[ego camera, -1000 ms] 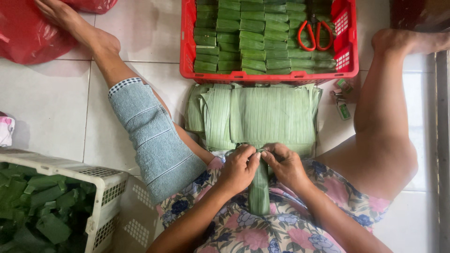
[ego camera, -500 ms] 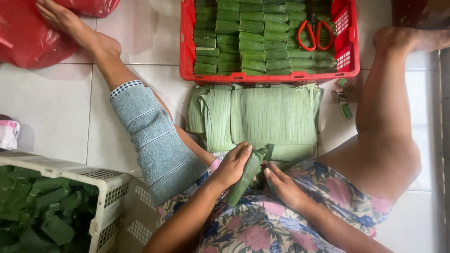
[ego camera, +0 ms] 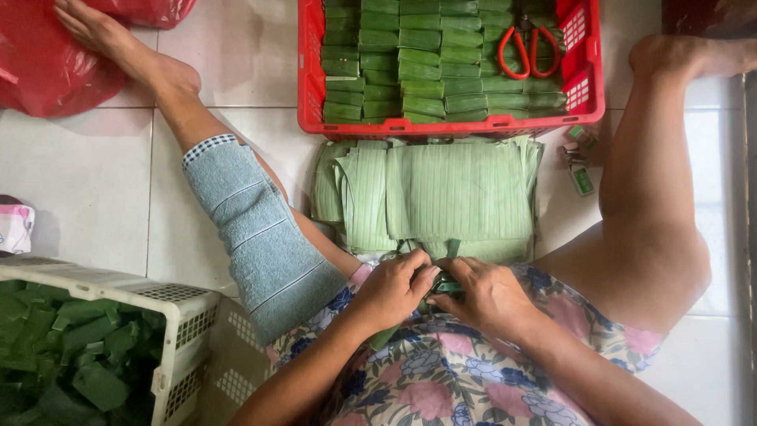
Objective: The person sits on the floor and folds cut banana leaf pieces by hand, creasing and shaping each piece into a folded packet and placing the finished packets into a red plastic basket. They repeatedly take new leaf pieces from a stack beside them and fill the basket with folded pieces.
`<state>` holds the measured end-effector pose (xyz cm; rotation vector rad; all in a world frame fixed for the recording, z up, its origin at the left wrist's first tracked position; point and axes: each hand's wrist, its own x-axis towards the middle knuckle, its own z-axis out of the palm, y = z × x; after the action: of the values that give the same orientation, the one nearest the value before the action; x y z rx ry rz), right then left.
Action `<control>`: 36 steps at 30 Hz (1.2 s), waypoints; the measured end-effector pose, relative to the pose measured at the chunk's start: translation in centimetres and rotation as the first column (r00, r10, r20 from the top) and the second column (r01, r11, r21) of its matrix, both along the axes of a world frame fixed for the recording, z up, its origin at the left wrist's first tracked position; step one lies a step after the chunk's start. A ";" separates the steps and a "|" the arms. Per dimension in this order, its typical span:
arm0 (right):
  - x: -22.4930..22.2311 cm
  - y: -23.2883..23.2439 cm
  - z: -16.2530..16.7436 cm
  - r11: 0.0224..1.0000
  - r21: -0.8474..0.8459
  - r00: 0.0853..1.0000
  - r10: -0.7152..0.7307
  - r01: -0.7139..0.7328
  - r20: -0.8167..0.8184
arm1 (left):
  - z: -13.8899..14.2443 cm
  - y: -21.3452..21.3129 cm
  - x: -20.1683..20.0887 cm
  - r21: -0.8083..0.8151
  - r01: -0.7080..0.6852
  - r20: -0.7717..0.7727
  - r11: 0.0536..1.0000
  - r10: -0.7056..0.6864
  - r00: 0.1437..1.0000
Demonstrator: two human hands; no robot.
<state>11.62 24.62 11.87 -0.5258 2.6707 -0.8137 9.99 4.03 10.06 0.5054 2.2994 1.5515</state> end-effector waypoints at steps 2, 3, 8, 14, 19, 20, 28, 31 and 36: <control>0.4 0.3 -1.1 1.000 0.006 0.998 0.030 -0.029 -0.051 | 0.2 0.1 0.1 -0.029 0.013 0.000 0.999 -0.013 1.000; 0.5 0.5 -1.8 0.999 0.013 0.996 0.051 -0.050 -0.071 | 0.1 0.1 0.1 -0.038 0.020 -0.014 0.999 -0.021 1.000; 1.3 0.4 -4.6 0.997 0.047 0.993 0.071 -0.067 -0.091 | -1.8 0.4 0.6 -0.123 0.057 -0.046 0.991 -0.063 0.997; 1.1 0.6 -4.4 0.987 -0.127 0.981 -0.079 0.103 0.177 | -6.3 -0.1 0.5 -0.061 0.052 0.224 0.997 -0.037 0.974; 0.7 1.6 -4.6 0.839 -0.481 0.967 -0.215 0.253 0.134 | -8.4 -0.2 -0.3 0.202 0.053 0.320 0.978 -0.117 0.940; 0.7 1.5 -4.9 0.818 -0.456 0.936 -0.291 0.350 0.195 | -8.3 -0.1 -0.6 0.283 0.079 0.276 0.956 -0.160 0.948; 1.2 2.4 -4.2 0.743 -0.260 0.774 -0.512 0.617 0.374 | -2.9 -2.4 -2.8 0.799 -0.288 0.537 0.527 -0.414 0.735; 2.3 1.9 -3.6 0.767 -0.266 0.796 -0.478 0.584 0.371 | -1.9 0.0 -1.2 0.521 -0.196 0.412 0.830 -0.043 0.910; 4.0 1.7 -3.5 0.699 -0.384 0.741 -0.312 0.603 0.595 | -1.3 0.9 0.5 0.255 -0.163 0.211 0.953 0.109 0.971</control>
<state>15.60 26.35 8.41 0.2878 2.0577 -1.6548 10.47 4.90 8.73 0.2475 2.0237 1.9061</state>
